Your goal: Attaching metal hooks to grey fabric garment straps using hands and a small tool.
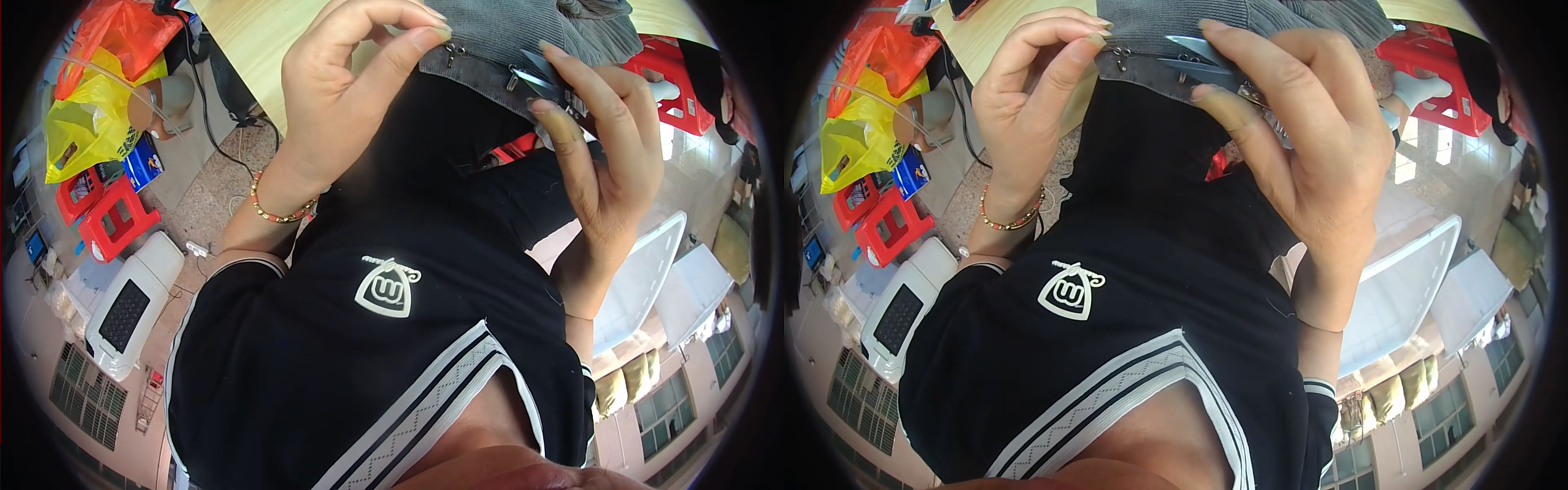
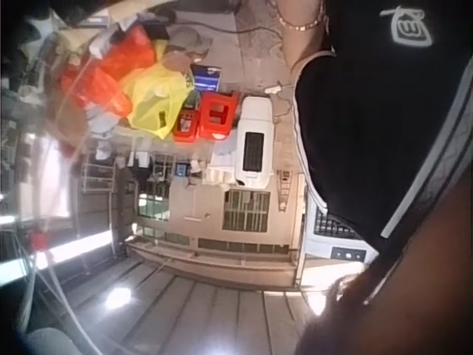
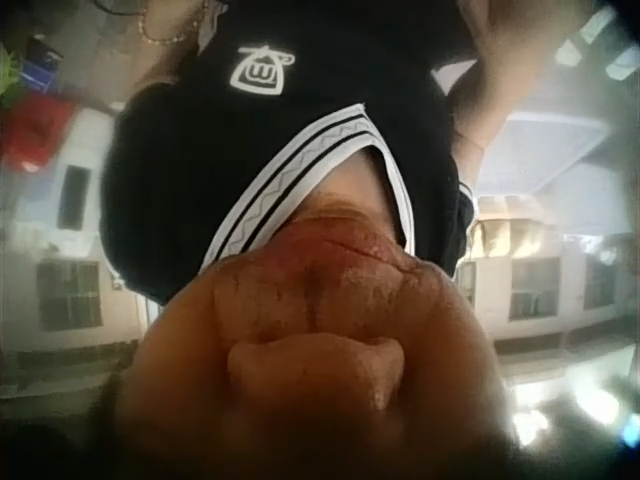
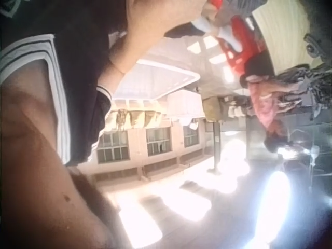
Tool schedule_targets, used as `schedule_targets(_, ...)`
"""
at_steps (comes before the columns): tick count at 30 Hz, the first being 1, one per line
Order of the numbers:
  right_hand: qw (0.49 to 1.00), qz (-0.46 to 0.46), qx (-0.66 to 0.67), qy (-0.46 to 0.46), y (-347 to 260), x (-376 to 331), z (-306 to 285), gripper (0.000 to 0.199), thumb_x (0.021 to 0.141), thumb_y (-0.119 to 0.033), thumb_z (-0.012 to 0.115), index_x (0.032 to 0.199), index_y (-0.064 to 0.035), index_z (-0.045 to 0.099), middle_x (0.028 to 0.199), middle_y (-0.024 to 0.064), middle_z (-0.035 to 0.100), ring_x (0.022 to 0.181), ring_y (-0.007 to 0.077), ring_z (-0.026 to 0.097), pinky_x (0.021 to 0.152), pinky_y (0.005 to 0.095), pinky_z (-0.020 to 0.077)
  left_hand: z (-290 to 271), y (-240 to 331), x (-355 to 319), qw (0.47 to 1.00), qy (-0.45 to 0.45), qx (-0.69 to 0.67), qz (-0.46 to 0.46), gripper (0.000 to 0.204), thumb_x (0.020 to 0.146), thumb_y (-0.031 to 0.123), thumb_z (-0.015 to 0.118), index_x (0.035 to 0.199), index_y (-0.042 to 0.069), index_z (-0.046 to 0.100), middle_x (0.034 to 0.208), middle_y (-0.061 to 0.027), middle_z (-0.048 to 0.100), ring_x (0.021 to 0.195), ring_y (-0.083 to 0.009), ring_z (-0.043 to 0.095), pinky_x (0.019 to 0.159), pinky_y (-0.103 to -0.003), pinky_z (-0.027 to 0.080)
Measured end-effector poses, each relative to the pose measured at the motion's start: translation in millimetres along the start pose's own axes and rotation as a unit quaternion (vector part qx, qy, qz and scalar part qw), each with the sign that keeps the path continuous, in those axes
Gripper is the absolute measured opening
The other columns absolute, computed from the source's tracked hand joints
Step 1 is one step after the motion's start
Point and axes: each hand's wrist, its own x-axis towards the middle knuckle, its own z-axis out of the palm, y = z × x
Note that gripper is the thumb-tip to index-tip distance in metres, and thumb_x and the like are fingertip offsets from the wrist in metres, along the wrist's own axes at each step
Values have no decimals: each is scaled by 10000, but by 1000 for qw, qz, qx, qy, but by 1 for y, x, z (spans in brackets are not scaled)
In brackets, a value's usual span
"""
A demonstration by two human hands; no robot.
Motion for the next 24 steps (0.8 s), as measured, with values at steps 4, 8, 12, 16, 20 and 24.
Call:
schedule_targets(4,999,-17,-27,-38,-16,15,3,407,745,-60,815,1144,-56,739,913,63,579,785,141,547,641,249,450,26,-71,37,865,36,-256,429,96,876,-32,697,968,-29,672,1000,-143,664,940,-212,634,830,-290,496)
schedule_targets(8,996,-29,-74,-48,-23,25,9,411,710,-55,826,1113,-73,751,887,48,550,745,137,526,612,253,425,30,-73,37,850,61,-258,455,84,871,-29,708,948,-28,674,937,-126,674,871,-206,646,788,-284,509)
schedule_targets(12,994,-23,-95,-52,-28,29,10,399,701,-69,830,1092,-89,757,880,37,541,716,145,520,597,264,420,29,-72,36,851,54,-290,435,79,871,-30,709,943,-29,675,923,-123,680,853,-205,651,776,-282,512)
schedule_targets(16,989,-31,-127,-63,-33,32,10,355,719,-96,823,1069,-104,763,871,22,553,697,149,538,592,274,432,30,-70,37,854,43,-289,430,72,875,-29,704,940,-31,674,924,-118,680,853,-203,650,777,-282,511)
schedule_targets(20,986,-31,-150,-62,-37,34,12,324,729,-111,818,1048,-108,765,870,17,568,706,149,568,598,271,442,27,-69,36,859,33,-294,419,58,884,-28,692,937,-34,670,920,-116,678,853,-198,647,779,-279,506)
schedule_targets(24,984,-42,-163,-58,-36,34,13,327,725,-112,818,1047,-106,763,875,17,570,707,153,575,601,271,448,25,-61,38,861,19,-300,410,57,892,-34,674,948,-37,662,929,-121,672,851,-194,638,786,-276,501)
